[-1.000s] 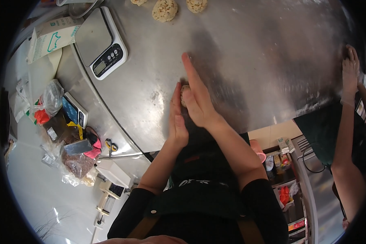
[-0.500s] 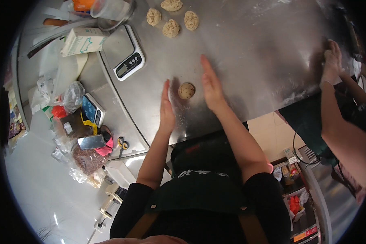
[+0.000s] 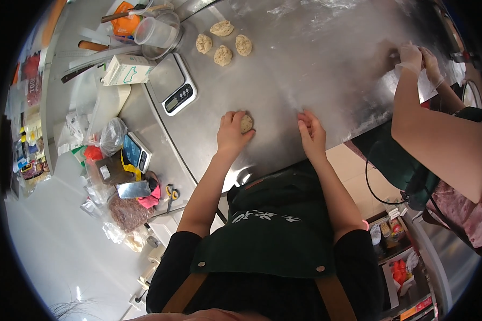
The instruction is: The person is shaping and rolling small pieces of dough into balls on a metal counter.
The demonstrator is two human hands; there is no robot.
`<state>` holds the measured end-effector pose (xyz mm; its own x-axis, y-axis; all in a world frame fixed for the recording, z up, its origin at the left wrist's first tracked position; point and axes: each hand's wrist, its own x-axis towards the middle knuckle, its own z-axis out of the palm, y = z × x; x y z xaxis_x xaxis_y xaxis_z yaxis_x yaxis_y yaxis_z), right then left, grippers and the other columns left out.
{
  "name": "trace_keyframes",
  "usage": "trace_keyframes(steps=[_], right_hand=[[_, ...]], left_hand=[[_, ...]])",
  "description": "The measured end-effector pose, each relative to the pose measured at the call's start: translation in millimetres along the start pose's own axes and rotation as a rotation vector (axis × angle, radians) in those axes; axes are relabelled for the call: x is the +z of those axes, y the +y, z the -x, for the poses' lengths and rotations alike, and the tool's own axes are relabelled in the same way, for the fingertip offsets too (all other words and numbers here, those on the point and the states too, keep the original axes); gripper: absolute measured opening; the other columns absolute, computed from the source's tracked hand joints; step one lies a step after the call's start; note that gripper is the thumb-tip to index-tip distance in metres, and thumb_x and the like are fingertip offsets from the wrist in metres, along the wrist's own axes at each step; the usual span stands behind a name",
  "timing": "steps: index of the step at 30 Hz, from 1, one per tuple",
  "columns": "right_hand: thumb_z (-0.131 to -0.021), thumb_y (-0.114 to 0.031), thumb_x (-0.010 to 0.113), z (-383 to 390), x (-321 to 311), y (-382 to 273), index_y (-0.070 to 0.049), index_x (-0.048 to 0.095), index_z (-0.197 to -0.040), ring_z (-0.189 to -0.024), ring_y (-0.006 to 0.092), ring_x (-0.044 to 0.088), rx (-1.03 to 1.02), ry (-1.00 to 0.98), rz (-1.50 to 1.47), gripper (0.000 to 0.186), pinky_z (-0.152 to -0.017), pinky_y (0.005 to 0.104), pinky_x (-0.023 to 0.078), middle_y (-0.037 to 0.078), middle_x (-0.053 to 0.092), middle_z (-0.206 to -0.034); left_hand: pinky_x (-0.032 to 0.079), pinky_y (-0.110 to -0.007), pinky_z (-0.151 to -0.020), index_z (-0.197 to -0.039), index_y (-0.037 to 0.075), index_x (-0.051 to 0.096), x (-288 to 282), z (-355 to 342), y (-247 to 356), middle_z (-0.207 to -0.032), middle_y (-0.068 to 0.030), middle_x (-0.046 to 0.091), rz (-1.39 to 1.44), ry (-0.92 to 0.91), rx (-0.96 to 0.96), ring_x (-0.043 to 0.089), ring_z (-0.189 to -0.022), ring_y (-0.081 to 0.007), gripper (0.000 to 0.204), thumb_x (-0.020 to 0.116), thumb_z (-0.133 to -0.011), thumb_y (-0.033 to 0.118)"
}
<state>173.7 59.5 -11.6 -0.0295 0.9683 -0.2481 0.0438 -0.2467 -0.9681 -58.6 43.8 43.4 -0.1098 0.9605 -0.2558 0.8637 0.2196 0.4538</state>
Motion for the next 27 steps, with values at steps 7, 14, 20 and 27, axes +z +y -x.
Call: trace_keyframes(steps=[7,14,20,27], right_hand=[[-0.092,-0.011,0.056,-2.7,-9.3,16.0,0.002,0.056,-0.117,-0.079,0.0111,0.062,0.046,0.023,-0.052,0.028,-0.067,0.0221,0.05,0.006,0.063,-0.09],[-0.092,-0.01,0.056,-4.8,-6.5,6.5,0.004,0.056,-0.114,-0.074,0.0123,0.062,0.116,-0.007,-0.073,0.026,-0.067,0.0237,0.052,0.007,0.062,-0.084],[-0.091,-0.007,0.056,0.3,-13.1,10.7,0.005,0.056,-0.112,-0.073,0.0123,0.062,0.102,0.005,-0.022,0.024,-0.068,0.0244,0.052,0.007,0.062,-0.082],[-0.091,-0.006,0.057,2.6,-13.0,11.5,0.005,0.056,-0.112,-0.073,0.0121,0.062,0.092,-0.013,-0.039,0.024,-0.068,0.0244,0.053,0.007,0.061,-0.083]], left_hand=[[0.049,-0.039,-0.086,-0.115,0.01,0.053,-10.2,-20.7,27.2,-0.114,-0.0095,0.049,-0.065,-0.015,0.078,0.048,-0.11,-0.0292,0.048,0.073,-0.072,0.015],[0.048,-0.04,-0.083,-0.109,0.006,0.054,7.4,-102.8,98.8,-0.109,-0.0116,0.051,-0.035,-0.035,0.241,0.05,-0.106,-0.0303,0.046,0.076,-0.069,0.015],[0.046,-0.042,-0.085,-0.124,0.003,0.048,23.0,-112.4,111.7,-0.111,-0.0157,0.051,0.045,-0.082,0.322,0.049,-0.106,-0.0361,0.071,0.08,-0.066,0.025],[0.042,-0.043,-0.09,-0.129,-0.001,0.04,-13.6,-183.6,48.6,-0.114,-0.0226,0.05,-0.064,0.556,0.155,0.048,-0.105,-0.0395,0.073,0.076,-0.071,0.023]])
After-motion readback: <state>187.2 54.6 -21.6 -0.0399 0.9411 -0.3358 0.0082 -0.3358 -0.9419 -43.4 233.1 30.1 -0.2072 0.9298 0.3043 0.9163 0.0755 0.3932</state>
